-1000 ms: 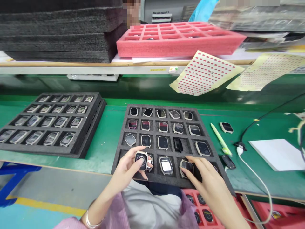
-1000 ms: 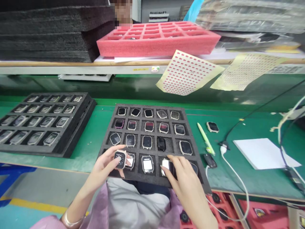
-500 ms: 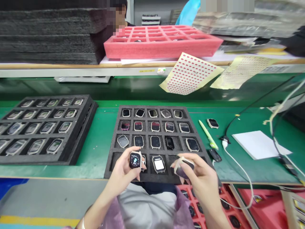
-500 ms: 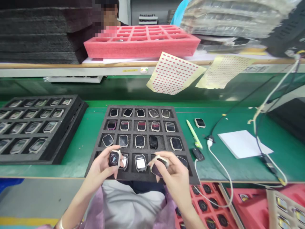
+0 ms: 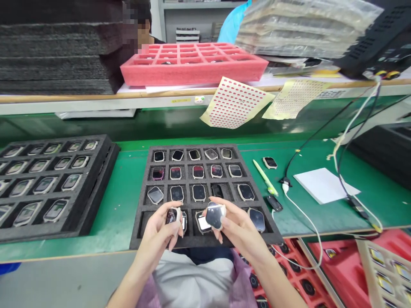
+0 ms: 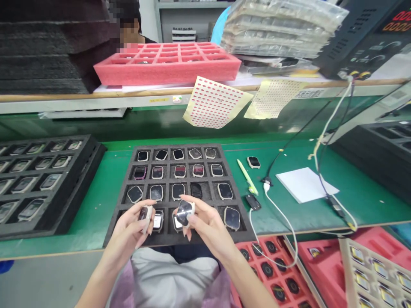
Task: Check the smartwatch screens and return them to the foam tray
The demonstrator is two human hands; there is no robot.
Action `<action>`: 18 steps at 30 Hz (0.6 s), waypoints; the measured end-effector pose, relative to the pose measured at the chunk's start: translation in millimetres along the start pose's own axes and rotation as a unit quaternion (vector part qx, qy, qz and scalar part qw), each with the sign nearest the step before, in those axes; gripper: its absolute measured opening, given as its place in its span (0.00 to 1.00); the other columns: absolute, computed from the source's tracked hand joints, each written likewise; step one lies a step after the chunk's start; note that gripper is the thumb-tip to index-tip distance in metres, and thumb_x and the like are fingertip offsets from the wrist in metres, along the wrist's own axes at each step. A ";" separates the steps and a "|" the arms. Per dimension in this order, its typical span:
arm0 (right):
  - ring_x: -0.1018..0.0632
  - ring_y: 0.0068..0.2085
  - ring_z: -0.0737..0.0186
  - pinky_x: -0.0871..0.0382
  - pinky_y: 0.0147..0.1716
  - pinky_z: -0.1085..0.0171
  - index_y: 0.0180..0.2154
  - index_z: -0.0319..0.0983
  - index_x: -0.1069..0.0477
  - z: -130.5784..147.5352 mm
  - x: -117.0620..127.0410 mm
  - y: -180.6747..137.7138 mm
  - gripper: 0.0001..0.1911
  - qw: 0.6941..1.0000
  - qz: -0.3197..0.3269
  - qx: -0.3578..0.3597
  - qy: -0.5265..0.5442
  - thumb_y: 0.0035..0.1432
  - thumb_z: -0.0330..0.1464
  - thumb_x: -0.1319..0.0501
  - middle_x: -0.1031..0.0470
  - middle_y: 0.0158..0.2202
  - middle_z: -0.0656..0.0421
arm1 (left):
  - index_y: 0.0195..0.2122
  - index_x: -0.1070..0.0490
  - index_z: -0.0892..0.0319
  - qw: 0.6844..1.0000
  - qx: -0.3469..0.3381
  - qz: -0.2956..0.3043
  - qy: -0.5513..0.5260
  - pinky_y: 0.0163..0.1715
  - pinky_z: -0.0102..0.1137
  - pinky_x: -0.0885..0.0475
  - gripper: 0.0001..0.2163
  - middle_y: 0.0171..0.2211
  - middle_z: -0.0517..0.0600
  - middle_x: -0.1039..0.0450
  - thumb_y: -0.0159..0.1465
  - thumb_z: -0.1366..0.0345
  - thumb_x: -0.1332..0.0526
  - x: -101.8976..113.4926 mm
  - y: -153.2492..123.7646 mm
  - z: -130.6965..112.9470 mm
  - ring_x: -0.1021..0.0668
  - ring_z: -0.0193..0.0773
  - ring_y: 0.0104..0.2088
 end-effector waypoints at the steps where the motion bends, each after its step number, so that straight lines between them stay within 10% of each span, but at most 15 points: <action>1: 0.27 0.25 0.68 0.32 0.22 0.70 0.53 0.41 0.31 0.0 -0.5 0.7 0.21 1.000 0.006 0.004 0.005 0.58 0.34 0.35 0.25 0.40 0.52 | 0.50 0.36 0.60 1.000 0.003 0.002 0.006 0.14 0.19 0.44 0.19 0.31 0.48 0.33 0.58 0.66 0.37 -0.2 -0.1 1.3 0.33 0.26 0.21; 18: 0.28 0.25 0.69 0.32 0.22 0.70 0.55 0.42 0.32 -4.1 -11.1 0.8 0.21 1.000 0.024 0.006 -0.010 0.60 0.33 0.36 0.29 0.32 0.58 | 0.46 0.36 0.58 0.990 -0.018 0.015 0.142 0.14 0.19 0.45 0.13 0.22 0.40 0.41 0.60 0.65 0.38 -4.7 3.3 8.1 0.39 0.23 0.15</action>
Point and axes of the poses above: each hand's wrist, its own y-axis towards the middle knuckle, its own x-axis out of the back of the hand, z = x × y, the point moved 9 cm from there along y, towards the middle knuckle
